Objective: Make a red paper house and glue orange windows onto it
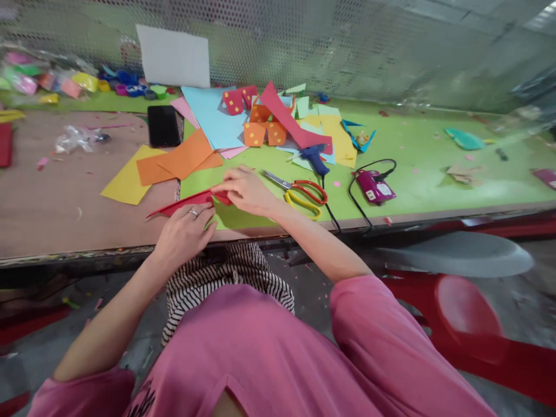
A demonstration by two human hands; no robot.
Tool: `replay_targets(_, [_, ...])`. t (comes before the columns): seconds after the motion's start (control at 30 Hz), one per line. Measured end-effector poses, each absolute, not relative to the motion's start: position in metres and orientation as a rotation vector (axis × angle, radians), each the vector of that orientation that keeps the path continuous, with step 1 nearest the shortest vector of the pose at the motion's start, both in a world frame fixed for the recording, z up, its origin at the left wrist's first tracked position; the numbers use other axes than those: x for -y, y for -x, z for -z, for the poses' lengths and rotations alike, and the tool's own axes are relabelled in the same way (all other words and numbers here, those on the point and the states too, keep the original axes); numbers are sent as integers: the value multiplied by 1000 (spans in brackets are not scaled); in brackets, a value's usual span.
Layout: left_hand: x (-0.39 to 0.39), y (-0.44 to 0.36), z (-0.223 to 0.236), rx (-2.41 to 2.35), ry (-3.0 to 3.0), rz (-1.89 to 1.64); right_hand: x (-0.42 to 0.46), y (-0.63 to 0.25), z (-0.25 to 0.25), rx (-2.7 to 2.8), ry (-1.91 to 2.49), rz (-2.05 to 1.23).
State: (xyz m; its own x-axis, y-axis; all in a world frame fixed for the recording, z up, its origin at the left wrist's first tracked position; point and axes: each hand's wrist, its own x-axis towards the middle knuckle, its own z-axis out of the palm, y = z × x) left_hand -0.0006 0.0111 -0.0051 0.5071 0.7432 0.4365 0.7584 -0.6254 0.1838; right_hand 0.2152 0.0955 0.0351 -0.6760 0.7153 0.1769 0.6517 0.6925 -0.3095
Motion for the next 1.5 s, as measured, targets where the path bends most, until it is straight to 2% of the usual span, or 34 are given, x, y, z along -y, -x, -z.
replay_targets(0.17, [-21, 14, -11, 1609, 2502, 947, -82, -246, -36, 2410, 1164, -260])
replay_targets(0.23, [-33, 17, -18, 1706, 2432, 868, -78, -252, -32, 2430, 1207, -282])
replay_targets(0.4, [-63, 17, -28, 1880, 2646, 411, -74, -249, -26, 2395, 1240, -332])
replay_targets(0.57, [-65, 18, -38, 2010, 2643, 469, -73, -252, -29, 2235, 1269, -440])
replay_targets(0.67, [-64, 18, -40, 2169, 2585, 789, -70, -254, -32, 2064, 1315, -571])
replay_targets(0.87, [-67, 1, -34, 2274, 2635, 1897, -75, -244, -31, 1650, 1208, -1145])
replay_targets(1.0, [-59, -15, -35, 2404, 2637, 2427, -87, -237, -29, 1447, 1147, -1167])
replay_targets(1.1, [-54, -22, -37, 2463, 2661, 2612, -93, -232, -34, 1413, 1129, -1249])
replay_targets(1.2, [-55, -24, -38, 2440, 2698, 2575, -95, -227, -43, 1416, 1063, -1336])
replay_targets(1.3, [-66, -23, -45, 2288, 2729, 2467, -95, -224, -56, 1476, 941, -1184])
replay_targets(1.37, [-74, -20, -55, 2134, 2677, 2351, -94, -226, -67, 1591, 861, -925])
replay_targets(1.43, [-80, -16, -67, 2048, 2512, 2271, -92, -231, -76, 1767, 763, -485])
replay_targets(1.5, [-83, -12, -75, 2128, 2416, 2336, -91, -237, -81, 1891, 602, 63])
